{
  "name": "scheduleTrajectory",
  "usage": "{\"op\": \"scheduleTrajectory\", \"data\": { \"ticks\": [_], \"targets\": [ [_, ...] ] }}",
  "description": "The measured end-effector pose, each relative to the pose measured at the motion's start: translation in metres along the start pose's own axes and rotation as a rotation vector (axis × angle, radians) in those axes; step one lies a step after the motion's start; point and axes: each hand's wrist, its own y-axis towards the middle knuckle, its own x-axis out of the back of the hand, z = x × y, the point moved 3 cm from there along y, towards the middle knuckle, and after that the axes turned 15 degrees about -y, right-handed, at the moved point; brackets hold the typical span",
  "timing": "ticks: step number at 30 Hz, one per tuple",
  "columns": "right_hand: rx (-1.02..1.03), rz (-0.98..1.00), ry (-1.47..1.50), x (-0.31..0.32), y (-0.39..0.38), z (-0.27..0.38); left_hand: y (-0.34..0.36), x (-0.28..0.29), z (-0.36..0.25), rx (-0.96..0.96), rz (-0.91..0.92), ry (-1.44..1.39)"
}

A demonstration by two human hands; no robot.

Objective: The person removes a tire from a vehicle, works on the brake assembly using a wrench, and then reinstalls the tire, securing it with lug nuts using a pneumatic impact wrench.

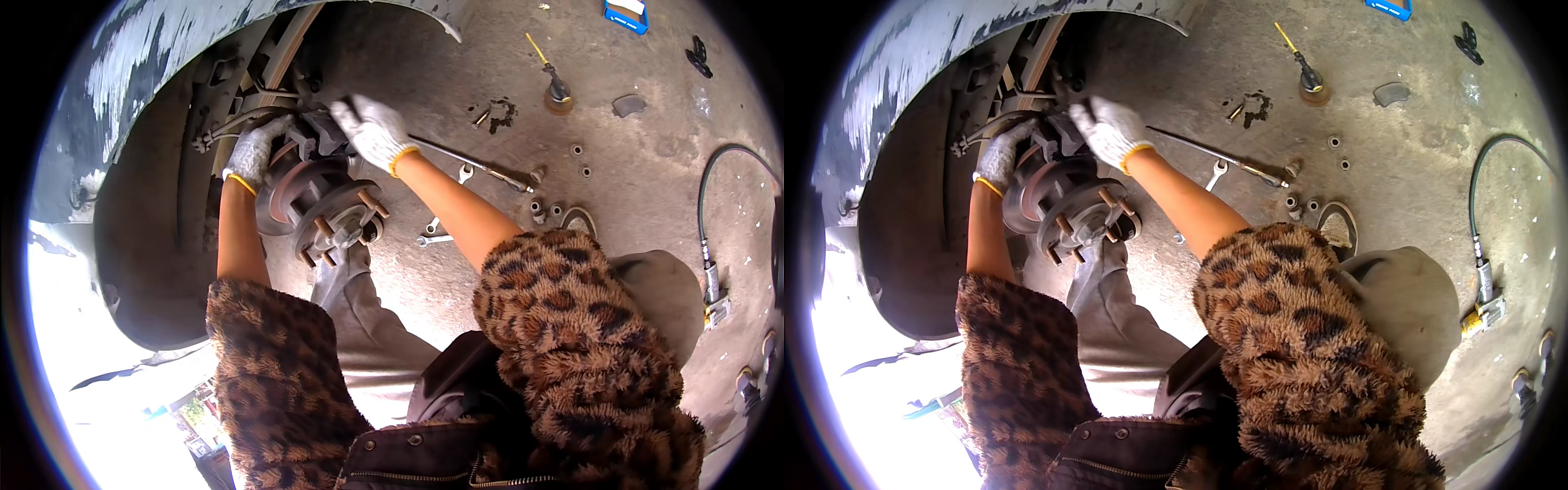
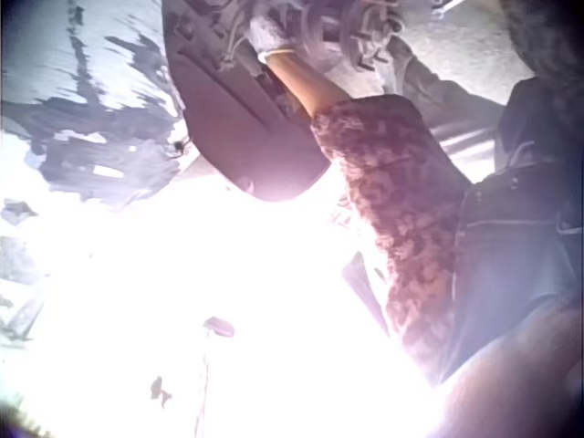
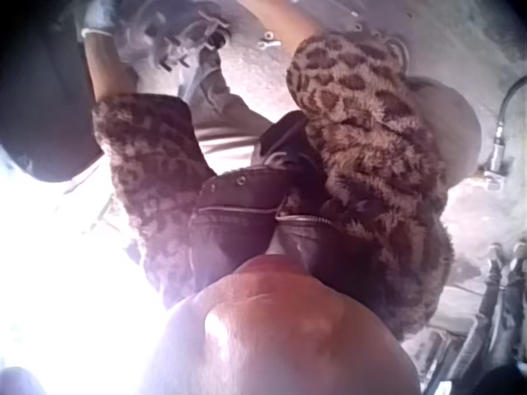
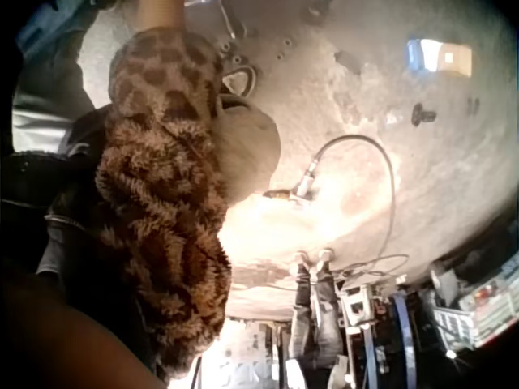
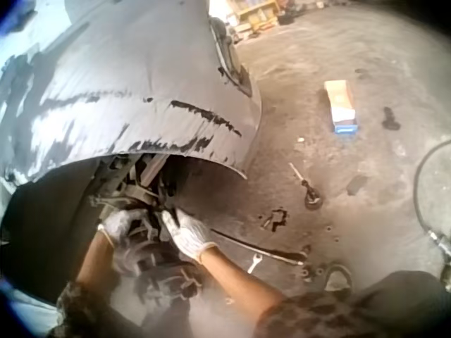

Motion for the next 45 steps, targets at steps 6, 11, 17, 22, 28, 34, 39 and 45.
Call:
{"op": "scheduleTrajectory", "data": {
  "ticks": [6,11,17,22,28,34,39,45],
  "targets": [
    [0.301,0.043,-0.961,-0.013,-0.014,-0.138,0.001,-0.004,0.004,0.02,-0.039,-0.172],
    [0.405,0.414,-1.476,-0.018,-0.015,-0.215,-0.001,-0.005,0.001,0.041,-0.006,-0.044],
    [0.547,0.338,-1.582,-0.032,0.004,-0.229,-0.002,-0.002,-0.001,-0.016,-0.03,0.207],
    [0.527,0.321,-1.593,-0.025,0.003,-0.226,0.008,0.004,0.006,-0.098,0.033,0.378],
    [0.005,-0.092,-0.949,0.012,0.03,-0.158,0.013,0.005,0.004,-0.494,0.129,0.792],
    [0.312,-0.228,0.207,0.027,0.098,0.0,0.026,0.017,0.015,-0.295,0.162,0.45],
    [0.138,0.105,0.466,-0.009,0.104,0.067,0.019,0.014,0.015,-0.038,0.092,0.071],
    [0.057,0.139,0.58,-0.024,0.092,0.068,0.006,0.016,0.005,-0.065,0.011,0.132]
  ]
}}
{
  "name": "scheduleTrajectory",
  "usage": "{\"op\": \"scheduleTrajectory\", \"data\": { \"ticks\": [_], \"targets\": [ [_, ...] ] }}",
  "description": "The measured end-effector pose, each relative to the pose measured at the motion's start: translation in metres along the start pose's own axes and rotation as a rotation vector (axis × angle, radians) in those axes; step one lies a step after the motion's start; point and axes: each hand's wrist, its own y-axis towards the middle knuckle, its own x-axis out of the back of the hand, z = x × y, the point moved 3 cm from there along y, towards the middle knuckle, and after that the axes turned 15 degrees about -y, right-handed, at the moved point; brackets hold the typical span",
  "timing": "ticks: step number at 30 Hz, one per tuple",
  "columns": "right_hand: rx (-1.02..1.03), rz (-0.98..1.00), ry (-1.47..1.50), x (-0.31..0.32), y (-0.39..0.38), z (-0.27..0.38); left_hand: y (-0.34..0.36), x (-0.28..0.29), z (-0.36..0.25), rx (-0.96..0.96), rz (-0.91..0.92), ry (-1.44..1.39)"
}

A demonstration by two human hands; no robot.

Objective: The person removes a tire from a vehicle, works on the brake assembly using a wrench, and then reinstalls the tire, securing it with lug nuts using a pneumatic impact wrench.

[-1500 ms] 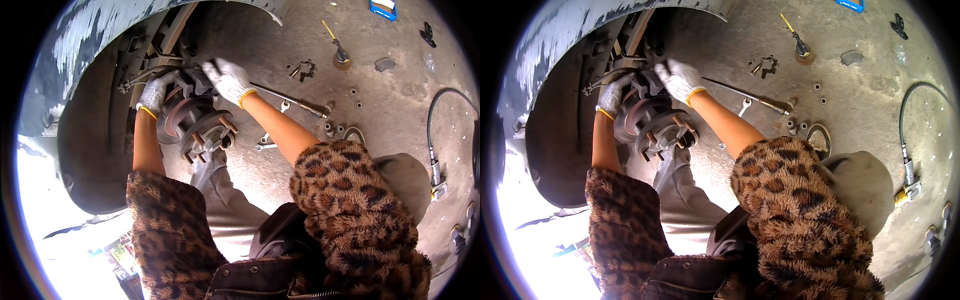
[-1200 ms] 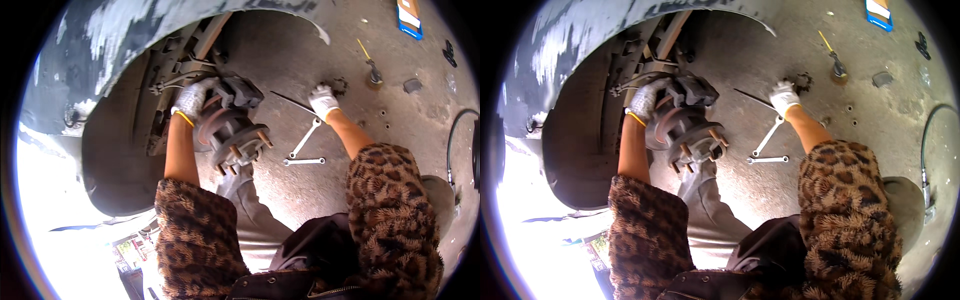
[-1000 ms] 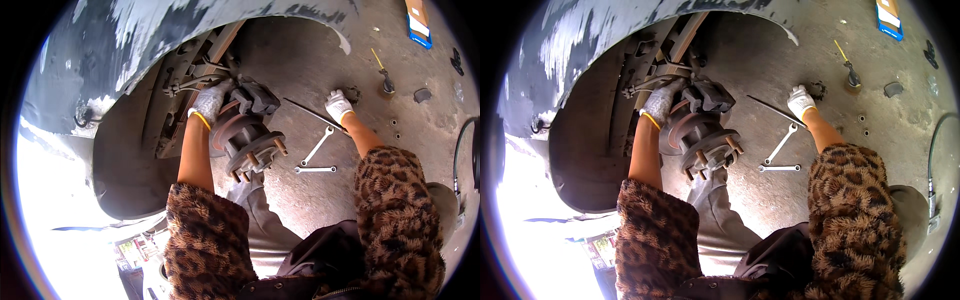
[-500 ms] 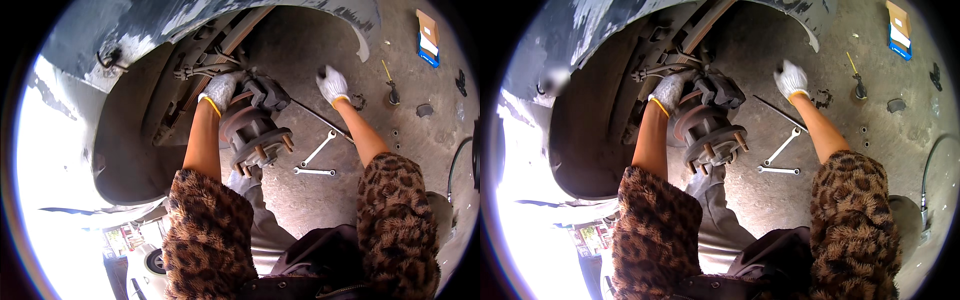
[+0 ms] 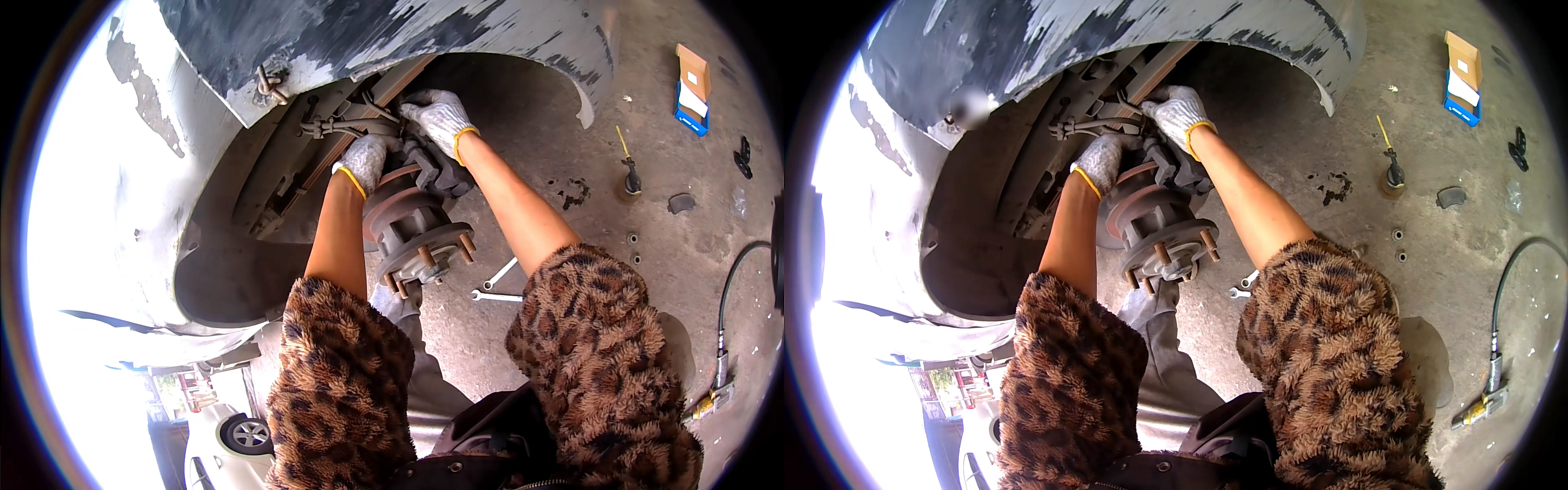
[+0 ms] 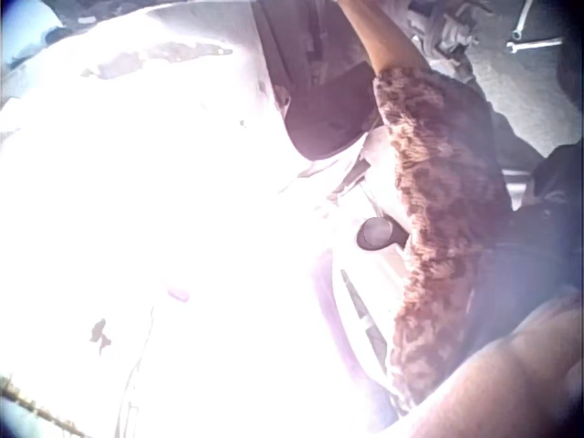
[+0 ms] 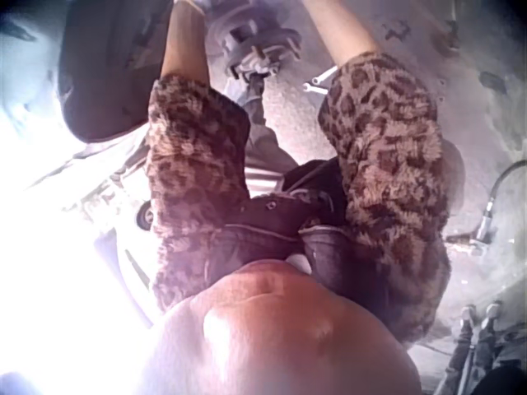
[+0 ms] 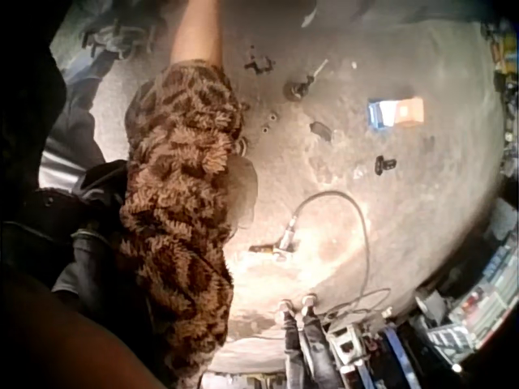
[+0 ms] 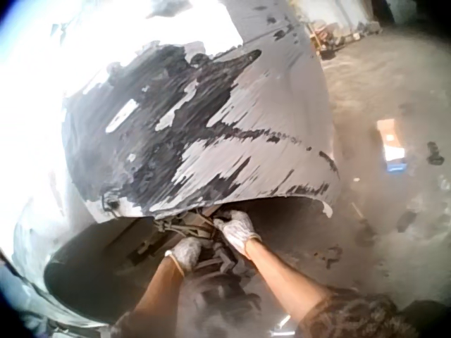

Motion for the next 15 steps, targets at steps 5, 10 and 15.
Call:
{"op": "scheduleTrajectory", "data": {
  "ticks": [5,10,15],
  "targets": [
    [-0.042,0.102,-0.047,0.004,0.001,0.001,0.002,0.003,-0.001,-0.277,0.121,0.672],
    [0.058,0.152,-0.183,0.004,0.003,0.005,0.009,0.006,0.006,-0.294,0.097,0.67],
    [0.17,0.174,-0.43,-0.003,0.01,0.006,0.026,0.015,0.024,-0.432,0.077,0.825]
  ]
}}
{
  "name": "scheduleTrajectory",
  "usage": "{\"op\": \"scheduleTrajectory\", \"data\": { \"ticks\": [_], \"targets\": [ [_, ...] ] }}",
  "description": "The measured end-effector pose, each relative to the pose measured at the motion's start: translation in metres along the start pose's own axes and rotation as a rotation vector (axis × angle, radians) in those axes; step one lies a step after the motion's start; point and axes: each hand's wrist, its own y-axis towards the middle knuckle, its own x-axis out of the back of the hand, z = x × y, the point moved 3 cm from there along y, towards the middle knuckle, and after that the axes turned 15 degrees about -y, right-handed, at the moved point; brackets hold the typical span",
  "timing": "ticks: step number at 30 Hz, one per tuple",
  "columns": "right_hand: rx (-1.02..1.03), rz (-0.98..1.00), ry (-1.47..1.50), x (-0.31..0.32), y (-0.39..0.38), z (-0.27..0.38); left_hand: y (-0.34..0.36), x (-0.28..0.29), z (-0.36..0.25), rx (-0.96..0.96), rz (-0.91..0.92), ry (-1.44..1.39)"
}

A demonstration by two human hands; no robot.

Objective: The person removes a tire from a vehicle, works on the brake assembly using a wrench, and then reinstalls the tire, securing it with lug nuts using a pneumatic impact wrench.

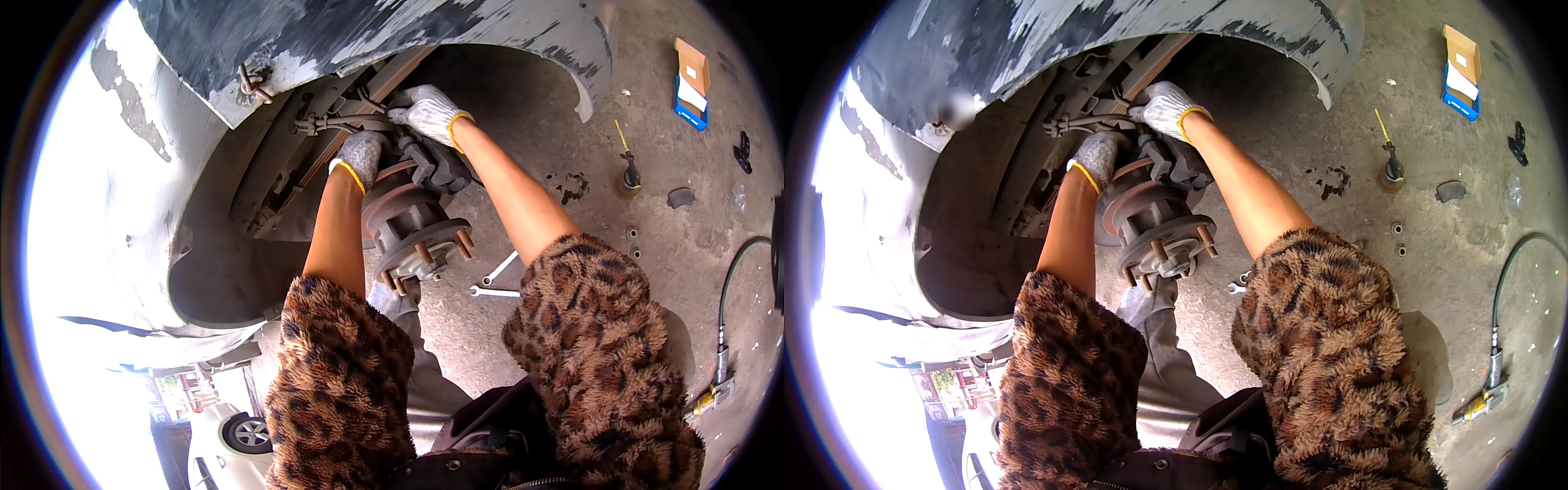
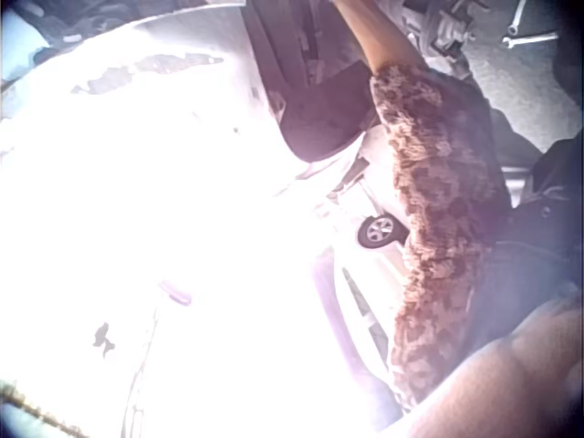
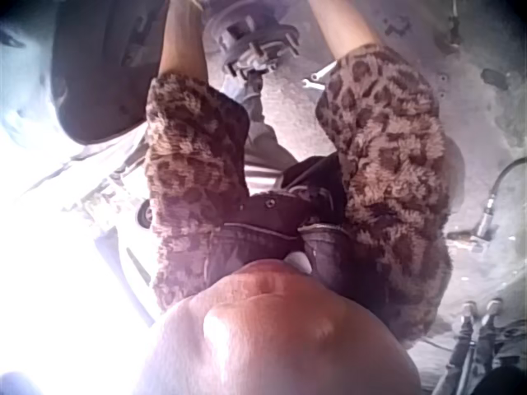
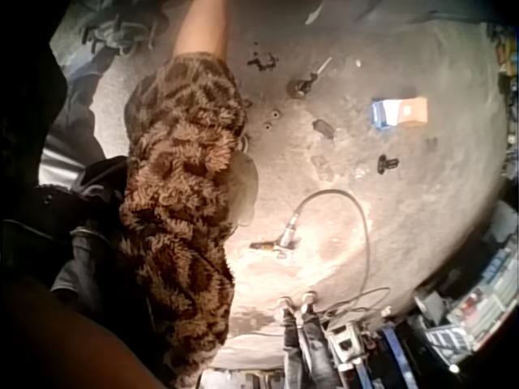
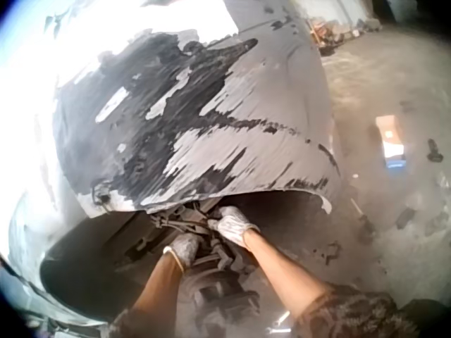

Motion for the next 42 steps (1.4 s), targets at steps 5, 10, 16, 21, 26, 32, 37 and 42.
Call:
{"op": "scheduleTrajectory", "data": {
  "ticks": [5,10,16,21,26,32,37,42],
  "targets": [
    [0.061,0.079,-0.127,-0.006,0.008,0.002,0.006,-0.003,0.01,0.308,-0.177,-0.597],
    [0.121,0.073,-0.319,-0.007,0.009,0.001,-0.004,0.001,-0.022,0.604,-0.444,-1.35],
    [0.19,0.099,-0.197,-0.012,0.01,-0.002,0.006,0.003,-0.024,0.535,-0.422,-1.379],
    [0.219,0.076,-0.258,-0.006,0.007,-0.002,0.012,-0.005,-0.01,0.525,-0.378,-1.501],
    [0.172,0.185,-0.126,0.0,0.0,0.002,0.013,-0.005,-0.005,0.565,-0.354,-1.522],
    [0.152,0.213,-0.143,-0.007,0.002,0.0,0.013,-0.008,0.002,0.469,-0.356,-1.391],
    [0.009,-0.025,0.32,-0.012,-0.018,-0.018,0.013,-0.012,-0.002,0.505,-0.307,-1.498],
    [-0.131,-0.478,0.223,-0.015,-0.067,-0.019,0.012,-0.007,-0.007,0.432,-0.286,-1.242]
  ]
}}
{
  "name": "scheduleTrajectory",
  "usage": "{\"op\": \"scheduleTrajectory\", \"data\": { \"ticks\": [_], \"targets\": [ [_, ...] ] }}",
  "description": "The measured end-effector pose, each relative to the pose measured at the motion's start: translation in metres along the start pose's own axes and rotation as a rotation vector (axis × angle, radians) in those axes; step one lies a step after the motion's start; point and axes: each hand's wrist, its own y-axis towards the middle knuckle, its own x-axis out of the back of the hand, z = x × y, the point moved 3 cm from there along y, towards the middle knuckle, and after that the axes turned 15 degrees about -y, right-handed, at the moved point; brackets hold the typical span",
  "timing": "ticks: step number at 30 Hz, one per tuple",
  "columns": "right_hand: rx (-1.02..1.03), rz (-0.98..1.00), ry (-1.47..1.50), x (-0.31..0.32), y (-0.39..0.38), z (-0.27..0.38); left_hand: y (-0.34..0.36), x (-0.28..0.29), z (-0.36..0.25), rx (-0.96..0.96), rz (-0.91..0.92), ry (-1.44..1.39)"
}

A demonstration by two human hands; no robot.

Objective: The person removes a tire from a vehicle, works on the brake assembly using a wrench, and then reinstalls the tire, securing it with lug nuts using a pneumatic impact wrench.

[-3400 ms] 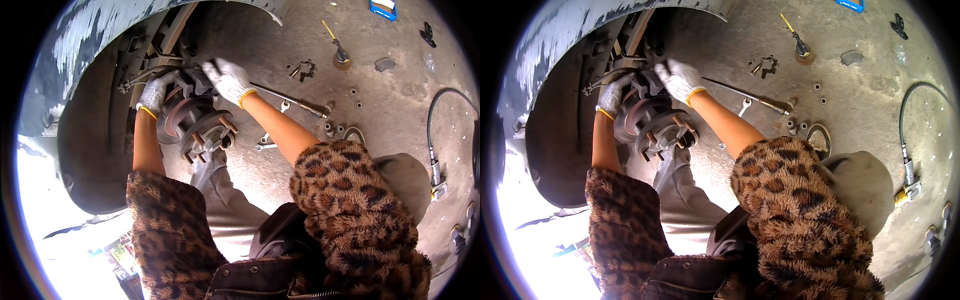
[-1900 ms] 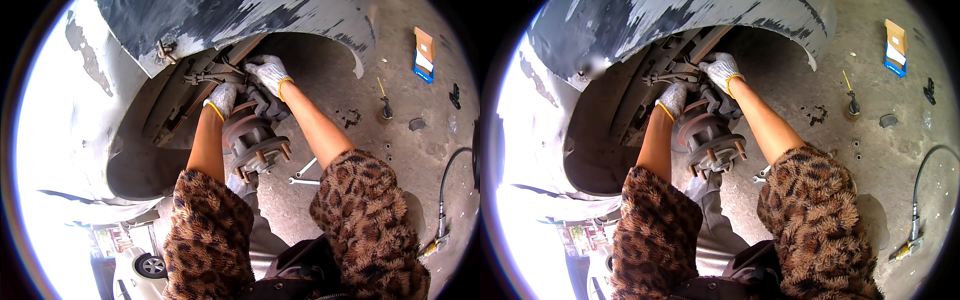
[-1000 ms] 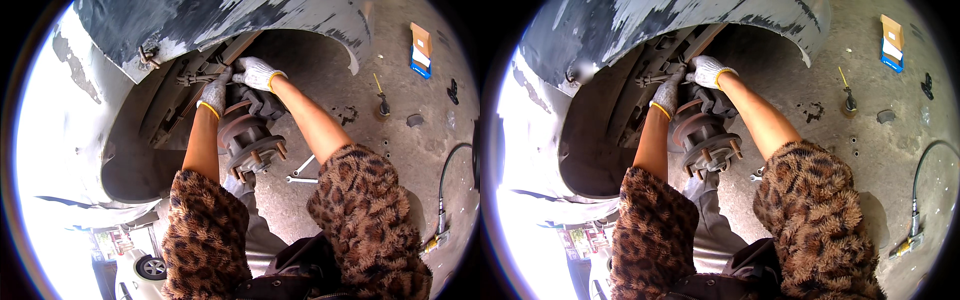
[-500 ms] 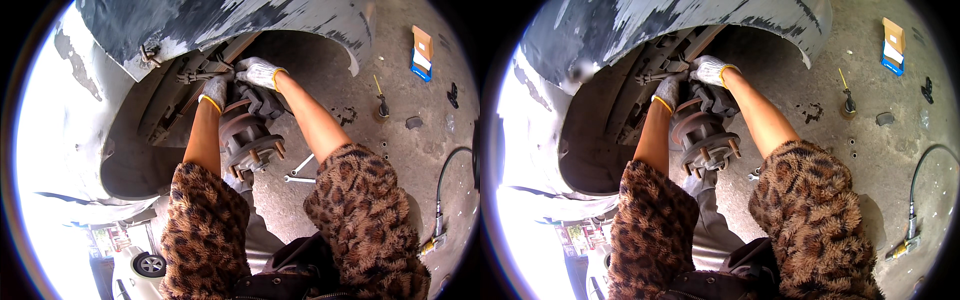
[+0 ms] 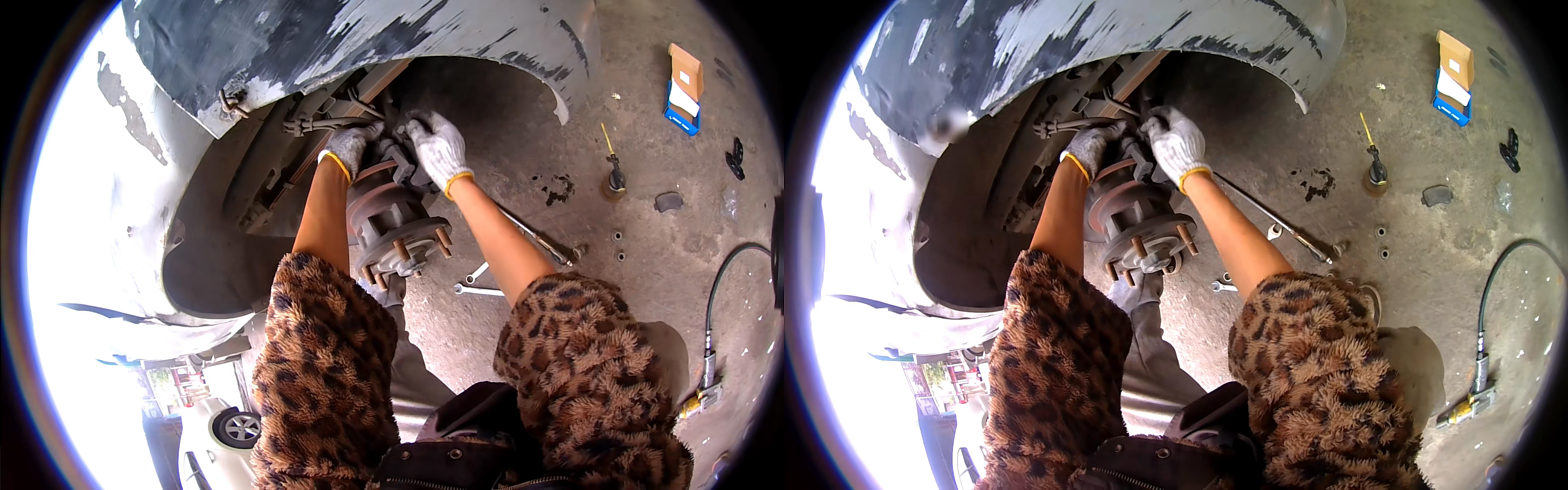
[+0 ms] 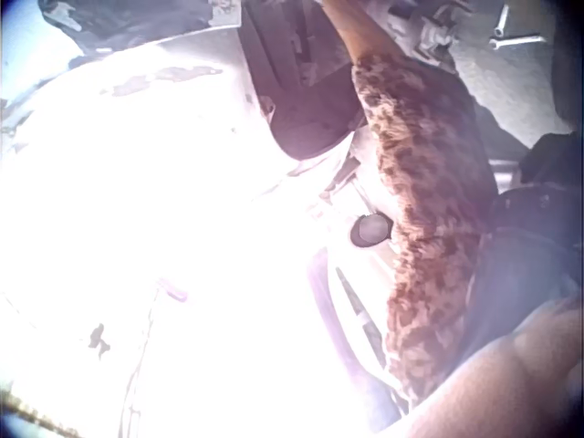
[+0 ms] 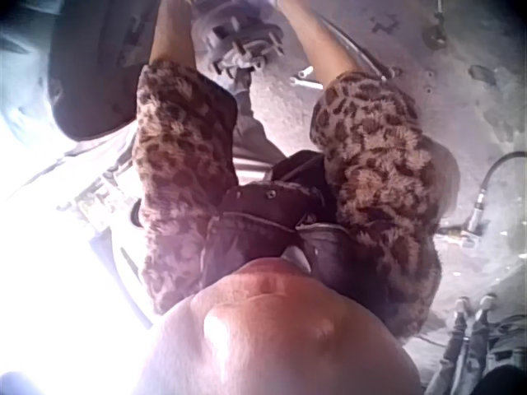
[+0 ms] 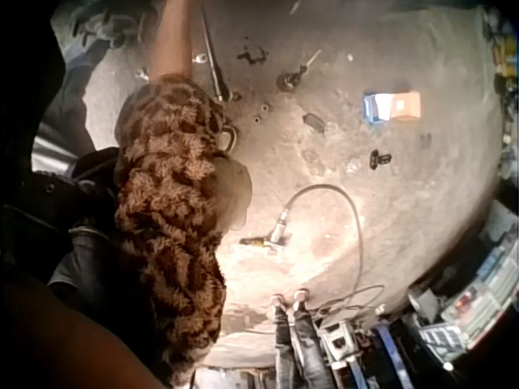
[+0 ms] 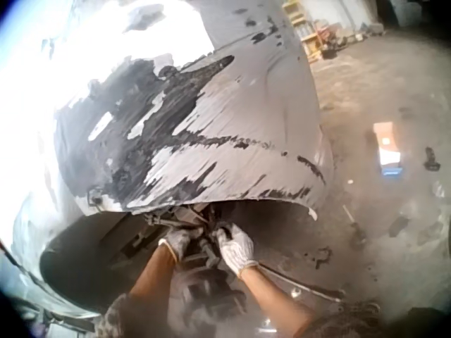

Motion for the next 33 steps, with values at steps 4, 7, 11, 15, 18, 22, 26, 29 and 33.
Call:
{"op": "scheduleTrajectory", "data": {
  "ticks": [4,7,11,15,18,22,26,29,33],
  "targets": [
    [0.212,-0.261,-0.259,0.005,-0.029,0.012,-0.001,0.0,0.001,0.06,0.026,-0.045],
    [0.128,-0.248,-0.211,0.004,-0.031,0.01,-0.003,0.002,0.001,0.1,0.023,-0.055],
    [0.098,-0.266,-0.235,0.005,-0.029,0.01,-0.008,-0.002,-0.003,0.11,0.051,-0.001],
    [0.147,-0.303,-0.241,0.008,-0.033,0.012,-0.009,-0.01,-0.006,0.134,-0.061,0.058],
    [0.179,-0.326,-0.251,0.01,-0.034,0.013,-0.009,-0.014,-0.014,-0.015,-0.221,0.671],
    [0.179,-0.332,-0.282,0.01,-0.033,0.013,-0.006,-0.012,-0.009,0.015,-0.128,0.546],
    [0.15,-0.304,-0.293,0.007,-0.032,0.011,-0.002,-0.004,-0.005,0.002,-0.007,0.208],
    [0.126,-0.288,-0.274,0.007,-0.032,0.01,0.0,0.0,-0.002,0.041,-0.015,0.203],
    [0.154,-0.324,-0.325,0.009,-0.033,0.011,-0.001,-0.007,-0.007,-0.126,0.004,0.513]
  ]
}}
